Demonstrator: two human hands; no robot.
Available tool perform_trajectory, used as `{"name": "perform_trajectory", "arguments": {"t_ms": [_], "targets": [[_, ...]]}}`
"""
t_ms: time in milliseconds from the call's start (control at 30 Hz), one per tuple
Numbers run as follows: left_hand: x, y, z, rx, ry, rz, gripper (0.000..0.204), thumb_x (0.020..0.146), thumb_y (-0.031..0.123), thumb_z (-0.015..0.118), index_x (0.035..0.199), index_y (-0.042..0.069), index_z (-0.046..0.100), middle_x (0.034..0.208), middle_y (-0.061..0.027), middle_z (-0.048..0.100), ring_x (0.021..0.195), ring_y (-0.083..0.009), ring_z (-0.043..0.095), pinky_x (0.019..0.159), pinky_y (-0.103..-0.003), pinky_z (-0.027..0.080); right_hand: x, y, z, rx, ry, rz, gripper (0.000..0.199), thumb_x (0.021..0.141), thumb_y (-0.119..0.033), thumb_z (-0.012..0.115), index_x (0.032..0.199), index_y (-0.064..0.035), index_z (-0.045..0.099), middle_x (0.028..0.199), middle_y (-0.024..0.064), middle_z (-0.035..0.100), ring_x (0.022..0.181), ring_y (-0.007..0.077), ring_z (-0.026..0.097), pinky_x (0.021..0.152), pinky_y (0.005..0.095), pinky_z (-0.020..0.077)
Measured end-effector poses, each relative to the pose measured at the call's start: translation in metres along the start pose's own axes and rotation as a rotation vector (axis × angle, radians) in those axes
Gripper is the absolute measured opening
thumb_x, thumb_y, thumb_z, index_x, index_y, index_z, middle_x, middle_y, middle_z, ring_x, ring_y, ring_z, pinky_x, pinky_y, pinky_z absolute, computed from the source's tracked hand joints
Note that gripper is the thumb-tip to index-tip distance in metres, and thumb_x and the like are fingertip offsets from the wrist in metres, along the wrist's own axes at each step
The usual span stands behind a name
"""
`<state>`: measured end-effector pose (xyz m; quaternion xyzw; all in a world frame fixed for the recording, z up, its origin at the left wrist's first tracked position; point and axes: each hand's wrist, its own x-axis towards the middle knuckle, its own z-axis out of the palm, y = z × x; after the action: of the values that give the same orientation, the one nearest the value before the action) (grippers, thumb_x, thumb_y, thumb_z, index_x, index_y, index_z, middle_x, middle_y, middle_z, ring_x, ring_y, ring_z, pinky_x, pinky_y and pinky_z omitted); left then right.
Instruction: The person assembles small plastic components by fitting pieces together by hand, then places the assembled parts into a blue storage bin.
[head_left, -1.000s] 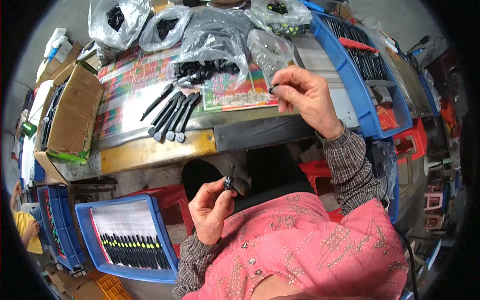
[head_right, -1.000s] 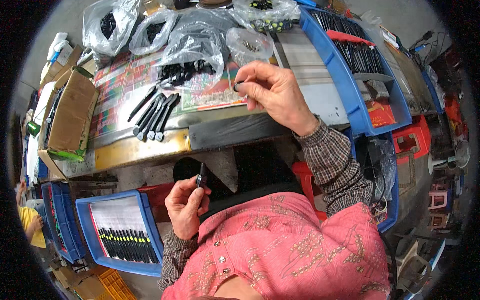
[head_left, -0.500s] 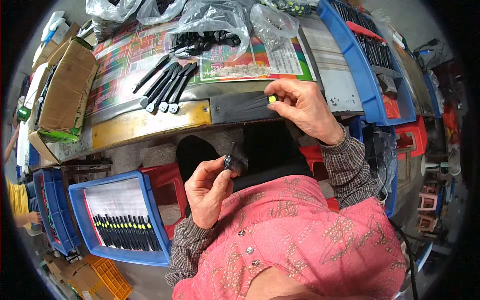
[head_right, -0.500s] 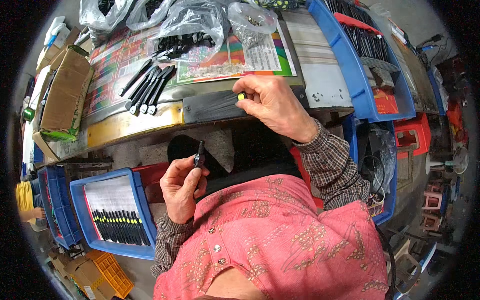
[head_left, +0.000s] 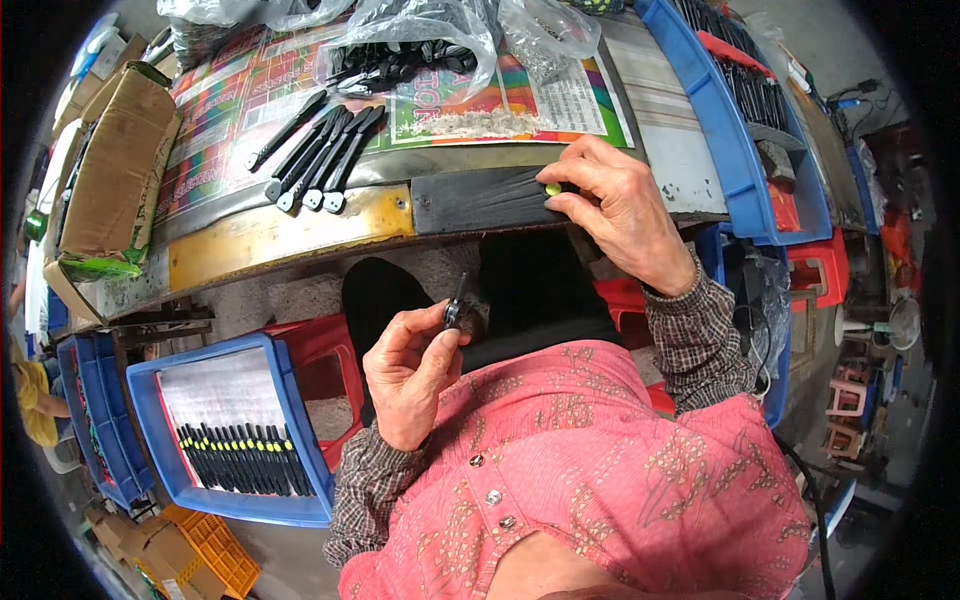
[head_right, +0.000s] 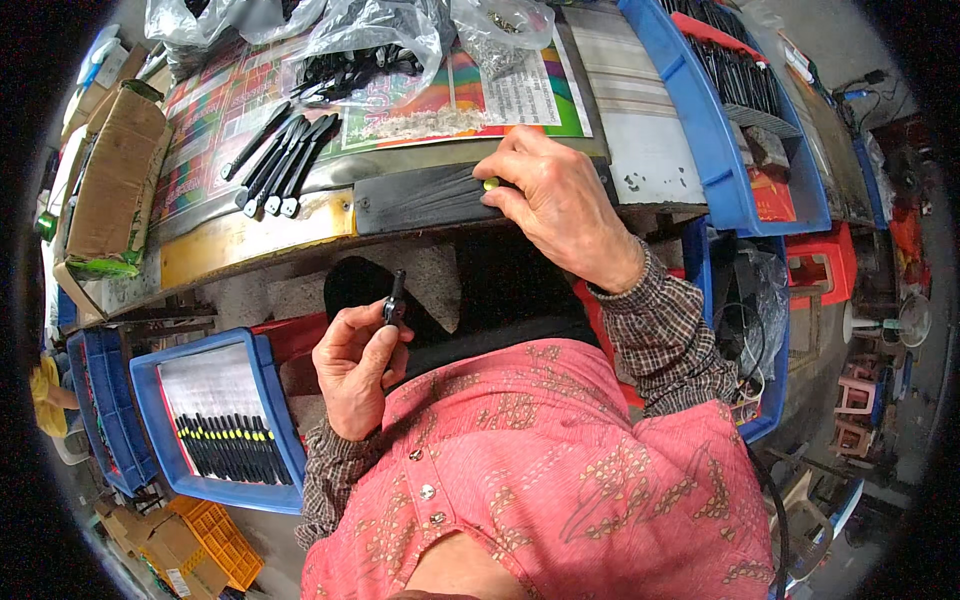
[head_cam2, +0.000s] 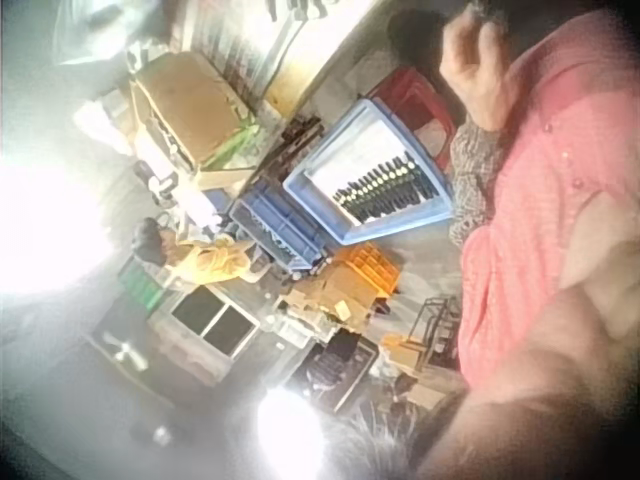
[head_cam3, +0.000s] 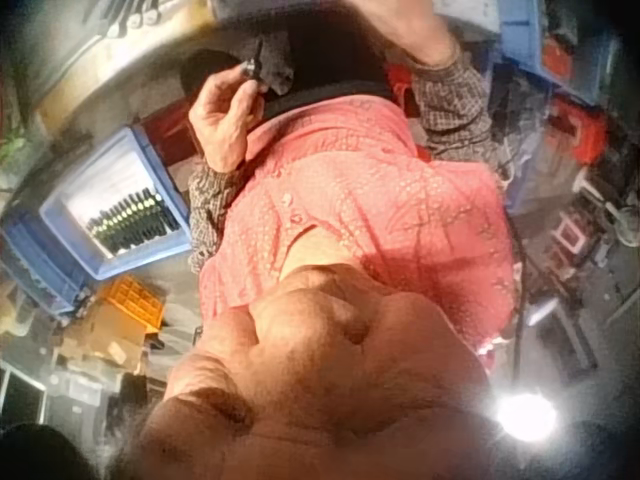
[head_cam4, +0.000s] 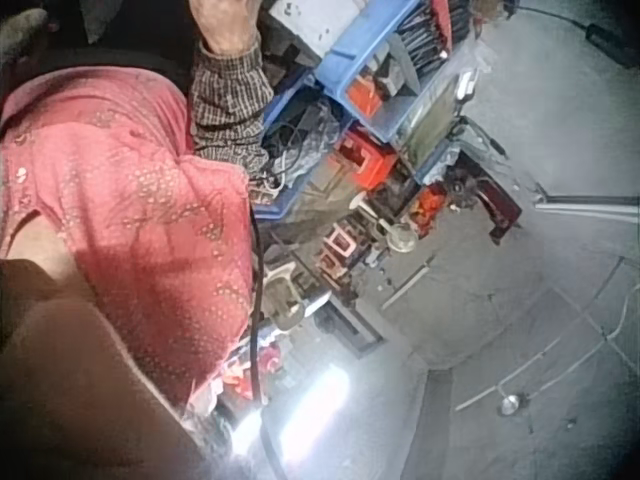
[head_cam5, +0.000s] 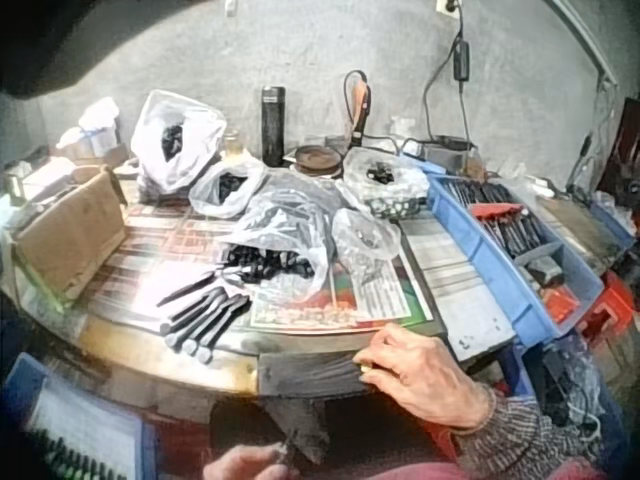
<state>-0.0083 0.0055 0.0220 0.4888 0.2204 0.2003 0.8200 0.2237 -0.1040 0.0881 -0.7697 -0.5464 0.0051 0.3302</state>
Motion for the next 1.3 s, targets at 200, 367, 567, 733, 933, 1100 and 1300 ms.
{"name": "perform_trajectory", "arguments": {"t_ms": [200,367,567,733,933,1100,1300], "targets": [[0.003,0.001,0.002,-0.007,-0.009,0.003,0.017,0.09,0.0,0.055,0.107,0.001,0.056,0.082,-0.0096,0.063,0.051,-0.0061,0.046,0.043,-0.018,0.032,0.006,-0.001,-0.01,-0.063,-0.106,-0.002,0.016,0.075,-0.001,0.063,0.09,0.0047,0.058,0.086,0.0108,0.055,0.071,0.0186,0.057,0.063,0.0293,0.0458],[0.008,0.0,-0.003,-0.004,0.009,0.024,0.017,0.09,0.0,0.054,0.107,0.0,0.056,0.082,-0.0096,0.063,0.05,-0.0058,0.045,0.043,-0.018,0.032,0.014,0.002,-0.012,-0.035,-0.22,-0.007,0.017,0.076,-0.001,0.058,0.092,0.0052,0.055,0.088,0.0125,0.054,0.07,0.0221,0.056,0.065,0.0305,0.046],[0.001,0.009,-0.005,0.073,0.038,-0.004,0.019,0.088,0.003,0.059,0.107,0.001,0.059,0.084,-0.0053,0.065,0.055,-0.0023,0.047,0.047,-0.019,0.037,0.021,-0.011,-0.016,-0.02,-0.285,-0.034,0.02,0.074,0.001,0.059,0.093,0.0048,0.056,0.09,0.0168,0.054,0.086,0.0323,0.055,0.078,0.0366,0.0443],[0.002,-0.01,-0.011,0.004,-0.01,0.001,0.019,0.087,0.003,0.06,0.106,0.002,0.06,0.078,0.0016,0.06,0.059,-0.0003,0.046,0.049,-0.018,0.036,0.006,-0.017,-0.012,0.009,-0.221,0.079,0.02,0.071,0.008,0.055,0.09,0.0062,0.054,0.088,0.0147,0.052,0.08,0.0266,0.055,0.073,0.0306,0.0446],[-0.002,-0.012,-0.01,-0.083,-0.012,0.049,0.021,0.087,0.001,0.059,0.108,0.001,0.057,0.072,0.0045,0.053,0.055,0.0008,0.039,0.046,-0.017,0.03,0.008,-0.019,-0.016,0.033,-0.241,0.1,0.013,0.072,0.005,0.053,0.084,0.0048,0.047,0.081,0.0095,0.042,0.067,0.0167,0.046,0.061,0.0263,0.038],[-0.001,-0.008,-0.014,-0.048,-0.006,0.061,0.019,0.088,0.003,0.058,0.107,0.001,0.057,0.072,0.004,0.052,0.054,0.0003,0.04,0.045,-0.018,0.031,0.009,-0.017,-0.014,0.024,-0.274,0.134,0.014,0.072,-0.001,0.054,0.083,0.0031,0.046,0.08,0.0058,0.039,0.064,0.0117,0.041,0.058,0.0248,0.0345],[0.0,-0.006,-0.016,-0.006,-0.018,0.092,0.018,0.088,0.003,0.058,0.105,0.001,0.057,0.071,0.0037,0.052,0.053,-0.0001,0.04,0.045,-0.018,0.032,0.004,-0.019,-0.008,-0.037,-0.23,0.093,0.018,0.071,0.003,0.055,0.085,0.0022,0.044,0.081,0.0079,0.038,0.064,0.0151,0.042,0.059,0.0247,0.0352]]}}
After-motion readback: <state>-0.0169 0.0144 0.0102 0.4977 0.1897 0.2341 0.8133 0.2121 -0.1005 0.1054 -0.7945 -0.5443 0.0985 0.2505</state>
